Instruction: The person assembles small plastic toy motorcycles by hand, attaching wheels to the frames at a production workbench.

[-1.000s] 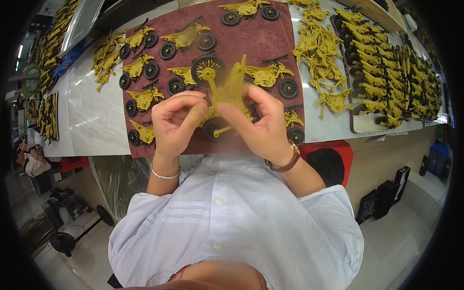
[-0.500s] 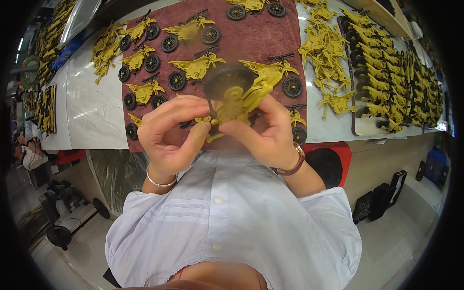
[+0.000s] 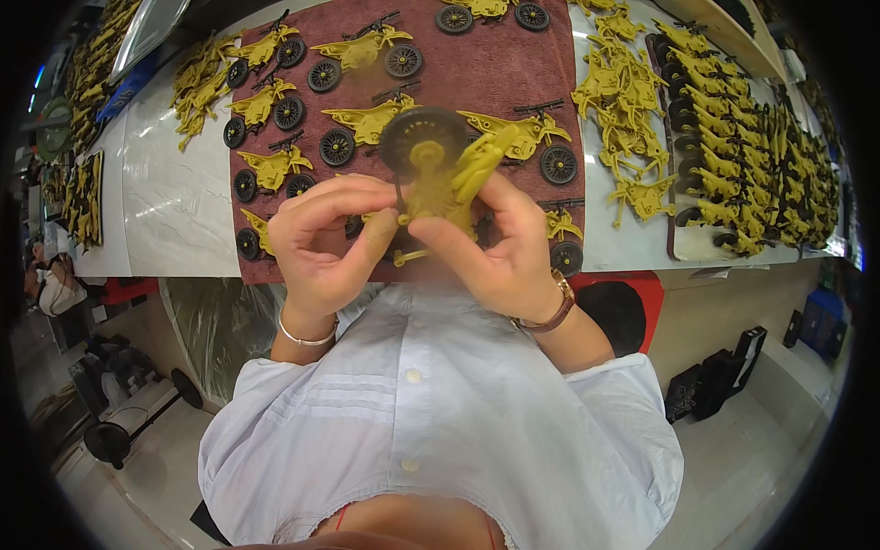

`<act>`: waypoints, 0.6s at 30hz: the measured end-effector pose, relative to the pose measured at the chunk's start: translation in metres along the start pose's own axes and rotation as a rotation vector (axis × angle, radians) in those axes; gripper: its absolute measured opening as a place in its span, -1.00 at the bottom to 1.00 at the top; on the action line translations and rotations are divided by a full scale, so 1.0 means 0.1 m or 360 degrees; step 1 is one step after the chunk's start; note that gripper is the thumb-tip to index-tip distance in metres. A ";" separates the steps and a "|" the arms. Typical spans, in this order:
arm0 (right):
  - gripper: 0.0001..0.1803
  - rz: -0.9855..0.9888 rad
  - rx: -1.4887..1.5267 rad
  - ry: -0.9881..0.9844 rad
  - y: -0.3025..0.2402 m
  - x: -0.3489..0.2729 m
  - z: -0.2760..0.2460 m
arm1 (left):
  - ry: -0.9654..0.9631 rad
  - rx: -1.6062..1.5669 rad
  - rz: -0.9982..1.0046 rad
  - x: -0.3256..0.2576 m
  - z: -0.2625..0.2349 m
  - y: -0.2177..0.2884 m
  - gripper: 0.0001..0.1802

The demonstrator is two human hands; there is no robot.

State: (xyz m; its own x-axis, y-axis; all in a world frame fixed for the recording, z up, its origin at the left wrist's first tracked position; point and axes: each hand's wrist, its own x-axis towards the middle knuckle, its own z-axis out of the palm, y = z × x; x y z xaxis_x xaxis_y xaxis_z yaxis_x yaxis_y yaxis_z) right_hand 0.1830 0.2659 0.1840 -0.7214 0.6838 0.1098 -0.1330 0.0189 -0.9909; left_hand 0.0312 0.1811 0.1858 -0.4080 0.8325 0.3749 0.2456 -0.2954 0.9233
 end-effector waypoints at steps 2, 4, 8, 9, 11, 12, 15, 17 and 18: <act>-0.63 0.0063 0.0020 -0.0024 -0.01 0.01 -0.02 | -0.0034 -0.0014 -0.0019 0.01 -0.03 -0.02 -0.87; -0.64 0.0144 0.0107 -0.0004 -0.03 0.02 0.00 | -0.0071 -0.0029 -0.0036 0.00 -0.05 -0.02 -0.88; -0.64 0.0159 0.0054 -0.0073 -0.04 0.04 -0.04 | -0.0080 -0.0021 -0.0088 -0.01 -0.06 -0.05 -0.89; -0.64 0.0151 0.0006 -0.0076 -0.05 0.04 -0.03 | -0.0069 -0.0030 -0.0117 -0.02 -0.05 -0.05 -0.89; -0.64 0.0144 -0.0040 -0.0077 -0.04 0.04 -0.03 | -0.0051 -0.0061 -0.0193 -0.06 -0.05 -0.05 -0.89; -0.63 0.0131 -0.0067 -0.0096 -0.04 0.05 -0.03 | -0.0032 -0.0093 -0.0269 -0.07 -0.05 -0.05 -0.89; -0.63 0.0132 -0.0055 -0.0117 -0.04 0.05 0.00 | -0.0039 -0.0231 -0.0371 -0.08 -0.07 -0.04 -0.90; -0.62 0.0146 -0.0014 -0.0123 -0.04 0.05 0.02 | 0.0002 -0.0279 -0.0306 -0.05 -0.05 -0.02 -0.90; -0.62 0.0141 -0.0028 -0.0121 -0.05 0.06 0.03 | 0.0038 -0.0330 -0.0237 -0.03 -0.05 -0.02 -0.89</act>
State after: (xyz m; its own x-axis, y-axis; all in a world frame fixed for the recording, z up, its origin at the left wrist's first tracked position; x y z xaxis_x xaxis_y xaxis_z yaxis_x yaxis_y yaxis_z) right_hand 0.1777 0.2679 0.1899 -0.7793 0.6261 0.0265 -0.0547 -0.0258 -0.9982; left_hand 0.0275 0.1772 0.1836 -0.4474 0.8635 0.2329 -0.0037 -0.2622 0.9650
